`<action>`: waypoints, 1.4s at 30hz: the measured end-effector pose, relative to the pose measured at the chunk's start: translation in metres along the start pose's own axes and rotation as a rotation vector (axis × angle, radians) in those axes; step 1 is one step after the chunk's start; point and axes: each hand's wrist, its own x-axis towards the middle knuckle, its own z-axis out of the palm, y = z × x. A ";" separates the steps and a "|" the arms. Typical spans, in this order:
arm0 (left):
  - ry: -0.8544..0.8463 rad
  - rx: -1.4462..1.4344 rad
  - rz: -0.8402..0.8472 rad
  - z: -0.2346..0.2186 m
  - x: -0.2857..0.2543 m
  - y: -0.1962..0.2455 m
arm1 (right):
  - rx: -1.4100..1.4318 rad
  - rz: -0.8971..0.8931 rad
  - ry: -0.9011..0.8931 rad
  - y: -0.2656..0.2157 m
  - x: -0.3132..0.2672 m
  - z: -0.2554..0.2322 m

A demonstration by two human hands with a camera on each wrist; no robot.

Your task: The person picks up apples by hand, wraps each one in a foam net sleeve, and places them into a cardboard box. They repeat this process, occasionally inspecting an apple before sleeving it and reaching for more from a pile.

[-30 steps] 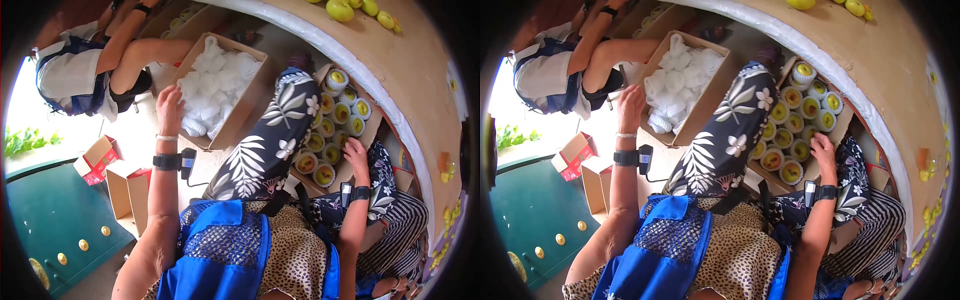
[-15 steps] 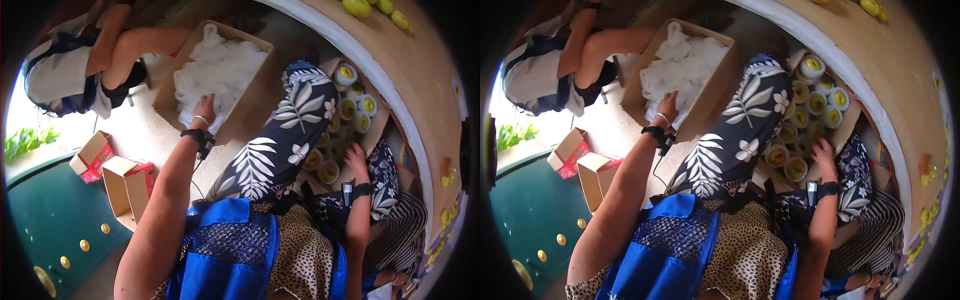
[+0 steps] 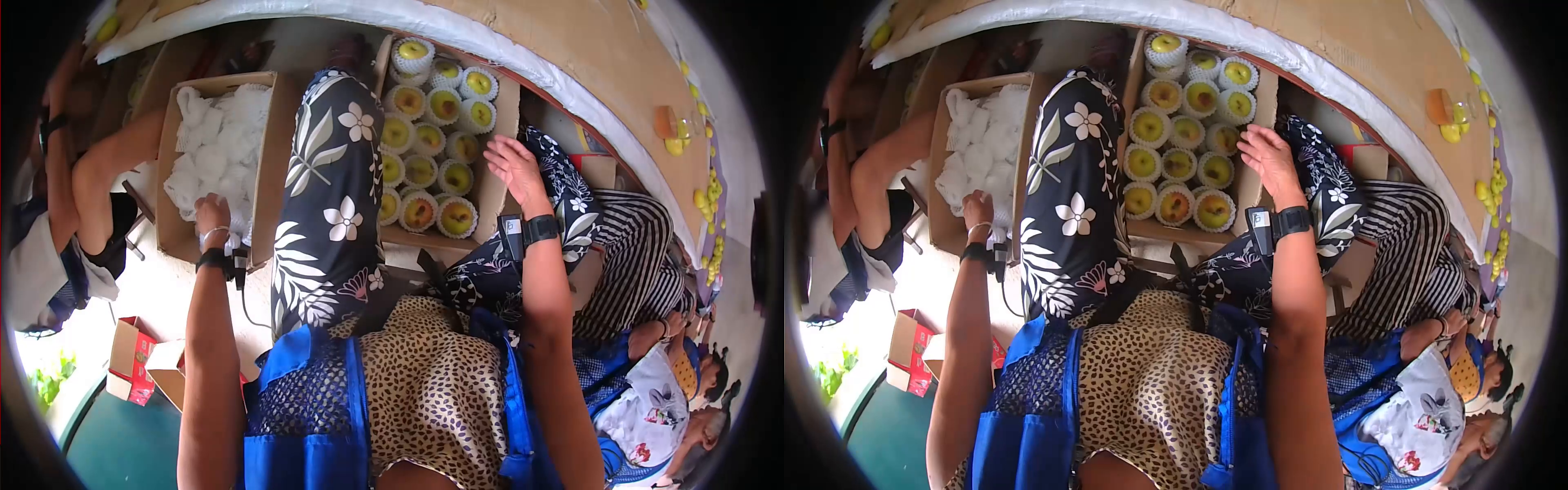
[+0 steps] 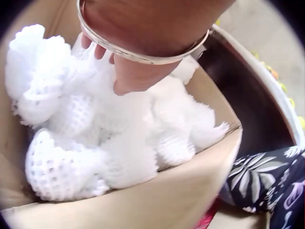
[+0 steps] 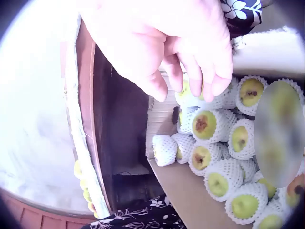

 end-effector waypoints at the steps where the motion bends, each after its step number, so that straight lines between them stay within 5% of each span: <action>1: 0.021 -0.006 0.075 0.002 0.007 -0.009 | 0.034 -0.007 -0.009 -0.003 0.000 0.000; 3: 0.065 -0.046 0.161 -0.017 0.003 -0.012 | 0.070 -0.028 -0.043 -0.002 0.004 0.001; 7: -0.062 -1.299 -0.486 -0.067 -0.024 0.008 | 0.053 -0.034 -0.085 -0.003 0.003 0.013; 11: -0.286 -1.928 -0.249 -0.118 -0.045 0.017 | -0.020 -0.116 -0.113 -0.016 -0.012 0.032; 14: -0.174 -1.823 -0.034 -0.188 -0.092 0.089 | -0.093 -0.233 -0.285 -0.037 -0.040 0.055; 16: -0.251 -1.721 0.261 -0.218 -0.125 0.144 | -0.156 -0.325 -0.453 -0.053 -0.072 0.086; 18: -0.412 -1.681 0.336 -0.225 -0.146 0.185 | -0.014 -0.334 -0.600 -0.056 -0.104 0.116; 22: -0.596 -1.686 0.505 -0.221 -0.168 0.246 | 0.208 -0.434 -0.542 -0.043 -0.125 0.133; 30: -0.677 -1.642 0.445 -0.183 -0.177 0.261 | 0.201 -0.418 -0.422 -0.019 -0.121 0.120; 37: -0.903 -1.894 0.058 -0.171 -0.172 0.259 | 0.471 -0.188 -0.531 0.002 -0.109 0.119; 40: -0.792 -1.769 0.356 -0.162 -0.171 0.255 | 0.515 -0.057 -0.543 0.004 -0.108 0.118; 42: -0.779 -1.712 0.414 -0.156 -0.169 0.252 | 0.557 -0.016 -0.554 0.009 -0.104 0.116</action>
